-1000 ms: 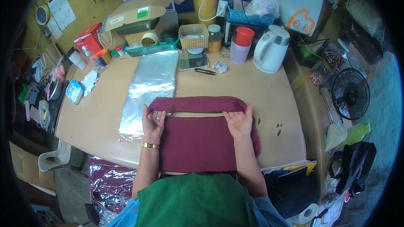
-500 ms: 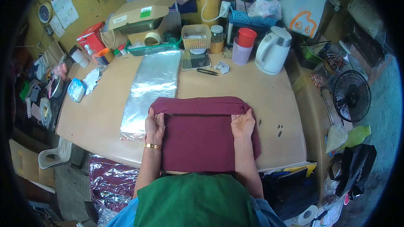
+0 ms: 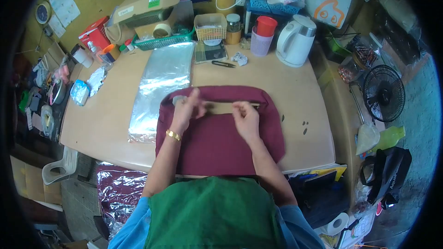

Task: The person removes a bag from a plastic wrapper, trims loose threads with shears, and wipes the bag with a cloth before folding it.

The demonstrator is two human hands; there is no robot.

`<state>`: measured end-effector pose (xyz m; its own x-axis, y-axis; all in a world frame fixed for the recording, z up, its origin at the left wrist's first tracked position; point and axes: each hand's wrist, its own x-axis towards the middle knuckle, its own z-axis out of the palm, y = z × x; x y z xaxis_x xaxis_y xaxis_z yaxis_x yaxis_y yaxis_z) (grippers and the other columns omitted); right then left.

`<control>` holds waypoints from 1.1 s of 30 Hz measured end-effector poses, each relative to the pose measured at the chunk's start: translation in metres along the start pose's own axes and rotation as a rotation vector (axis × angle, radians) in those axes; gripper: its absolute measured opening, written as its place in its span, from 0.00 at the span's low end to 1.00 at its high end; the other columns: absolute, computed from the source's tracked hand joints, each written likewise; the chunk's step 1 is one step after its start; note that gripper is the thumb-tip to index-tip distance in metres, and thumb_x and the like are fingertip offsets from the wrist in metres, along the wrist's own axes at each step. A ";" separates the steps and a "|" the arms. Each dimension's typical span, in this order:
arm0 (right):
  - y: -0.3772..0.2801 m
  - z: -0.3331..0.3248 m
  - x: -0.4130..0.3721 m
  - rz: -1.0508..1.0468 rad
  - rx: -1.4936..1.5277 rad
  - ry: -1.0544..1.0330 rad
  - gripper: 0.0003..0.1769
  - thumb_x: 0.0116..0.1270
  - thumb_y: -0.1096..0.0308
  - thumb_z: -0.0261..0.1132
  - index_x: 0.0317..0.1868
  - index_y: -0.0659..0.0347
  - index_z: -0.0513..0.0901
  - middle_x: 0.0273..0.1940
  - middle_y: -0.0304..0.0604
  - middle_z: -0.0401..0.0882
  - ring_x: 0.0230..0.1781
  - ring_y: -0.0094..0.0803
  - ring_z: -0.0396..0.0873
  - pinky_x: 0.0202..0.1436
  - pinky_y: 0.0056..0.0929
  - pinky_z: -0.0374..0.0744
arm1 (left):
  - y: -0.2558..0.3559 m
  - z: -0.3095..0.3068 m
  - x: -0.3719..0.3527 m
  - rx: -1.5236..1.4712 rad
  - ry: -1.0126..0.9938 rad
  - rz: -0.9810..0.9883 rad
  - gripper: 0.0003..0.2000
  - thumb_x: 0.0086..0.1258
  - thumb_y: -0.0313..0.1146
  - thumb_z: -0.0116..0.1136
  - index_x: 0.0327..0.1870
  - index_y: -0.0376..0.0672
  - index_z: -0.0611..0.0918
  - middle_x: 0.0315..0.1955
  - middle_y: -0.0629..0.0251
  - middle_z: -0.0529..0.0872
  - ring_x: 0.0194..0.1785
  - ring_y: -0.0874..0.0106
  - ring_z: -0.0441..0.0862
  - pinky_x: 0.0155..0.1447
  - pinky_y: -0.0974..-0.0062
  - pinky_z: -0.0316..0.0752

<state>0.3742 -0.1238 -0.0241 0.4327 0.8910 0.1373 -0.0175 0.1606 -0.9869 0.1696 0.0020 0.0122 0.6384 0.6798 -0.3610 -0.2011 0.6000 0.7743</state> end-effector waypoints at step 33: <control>0.020 -0.024 0.243 -0.165 -1.248 -0.128 0.12 0.70 0.66 0.62 0.49 0.56 0.89 0.57 0.55 0.78 0.61 0.50 0.77 0.64 0.43 0.76 | -0.081 0.038 -0.063 1.807 0.135 0.576 0.32 0.72 0.58 0.53 0.76 0.59 0.69 0.74 0.49 0.62 0.80 0.48 0.53 0.77 0.33 0.42</control>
<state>0.5008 0.0852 -0.0127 0.2571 0.9445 0.2045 0.9181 -0.1727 -0.3568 0.1739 -0.1055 -0.0075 0.7145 0.6855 0.1398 0.6269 -0.7161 0.3070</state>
